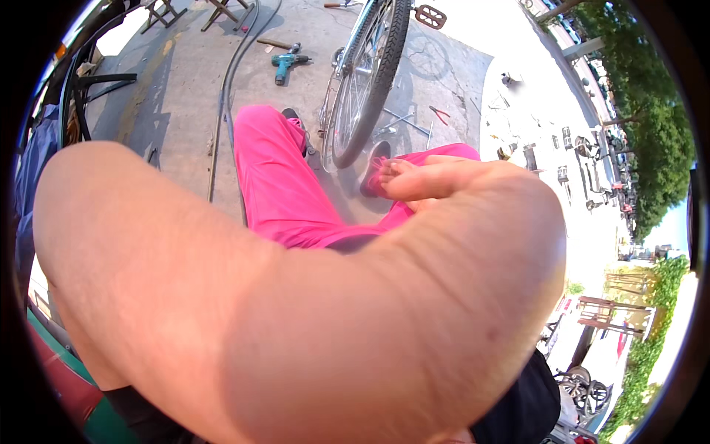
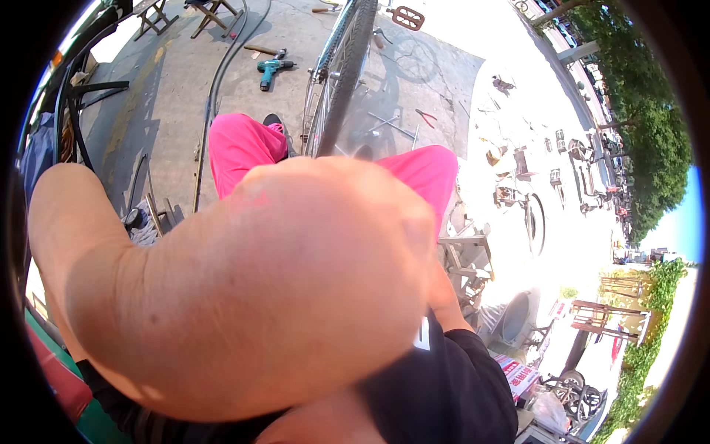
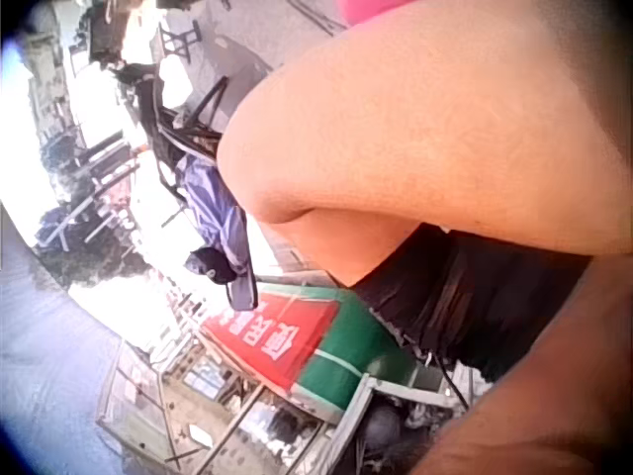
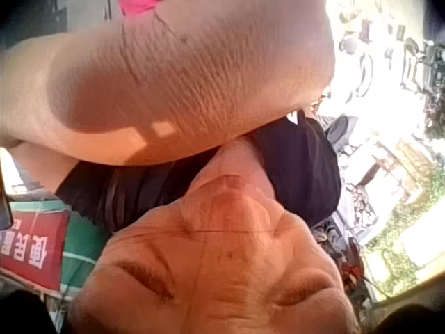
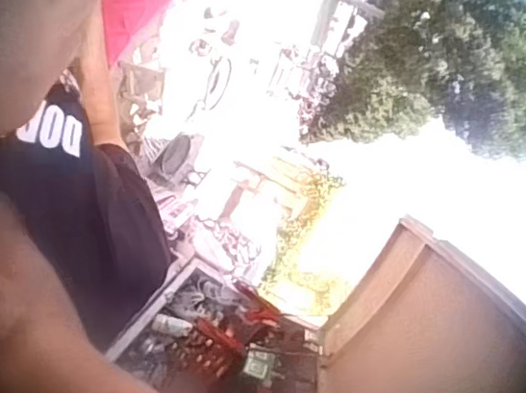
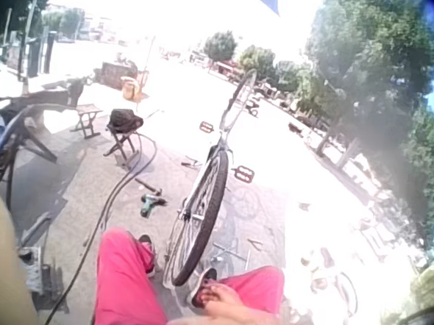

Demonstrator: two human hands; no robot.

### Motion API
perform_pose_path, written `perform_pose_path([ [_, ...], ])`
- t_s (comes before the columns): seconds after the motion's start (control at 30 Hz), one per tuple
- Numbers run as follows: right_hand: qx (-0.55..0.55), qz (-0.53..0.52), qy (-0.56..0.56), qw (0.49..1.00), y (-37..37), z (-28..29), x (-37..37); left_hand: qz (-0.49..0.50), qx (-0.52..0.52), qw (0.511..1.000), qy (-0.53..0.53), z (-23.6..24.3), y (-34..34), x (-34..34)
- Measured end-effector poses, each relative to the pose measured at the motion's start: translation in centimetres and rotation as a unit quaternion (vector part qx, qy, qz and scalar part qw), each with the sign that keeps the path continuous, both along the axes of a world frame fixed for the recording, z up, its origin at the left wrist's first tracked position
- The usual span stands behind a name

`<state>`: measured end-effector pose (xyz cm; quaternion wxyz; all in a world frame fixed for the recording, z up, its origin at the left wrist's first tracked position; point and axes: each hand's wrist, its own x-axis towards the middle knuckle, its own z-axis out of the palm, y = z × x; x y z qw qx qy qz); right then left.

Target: The person sits on the ground and works on a bicycle wheel, using a wrench to tighten the axle nuts and a spoke wrench to adjust the spokes. They repeatedly spin the wheel to check alignment and continue making adjustments.

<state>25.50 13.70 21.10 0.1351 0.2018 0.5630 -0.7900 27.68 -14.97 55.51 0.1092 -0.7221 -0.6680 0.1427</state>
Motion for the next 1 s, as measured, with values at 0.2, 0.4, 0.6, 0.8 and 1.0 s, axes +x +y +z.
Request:
perform_pose_path([
  [0.2,0.014,-0.064,-0.083,0.994,0.7,-0.6,1.2,0.173,0.053,0.942,-0.282,-10.8,1.2,-9.3],
  [0.4,-0.045,-0.055,-0.108,0.992,1.7,-5.7,0.2,0.25,0.487,0.597,-0.586,-24.1,5.9,-14.3],
  [0.6,-0.14,-0.13,-0.102,0.976,5.9,-8.6,1.3,0.346,0.442,0.254,-0.788,-32.9,9.3,-20.0],
  [0.8,-0.162,-0.227,-0.133,0.951,9.3,-13.9,1.0,0.409,0.311,0.179,-0.839,-38.5,11.6,-26.0],
  [1.0,-0.079,-0.229,-0.141,0.96,10.5,-17.2,-3.0,0.48,0.254,0.191,-0.817,-40.2,16.4,-29.1],
])
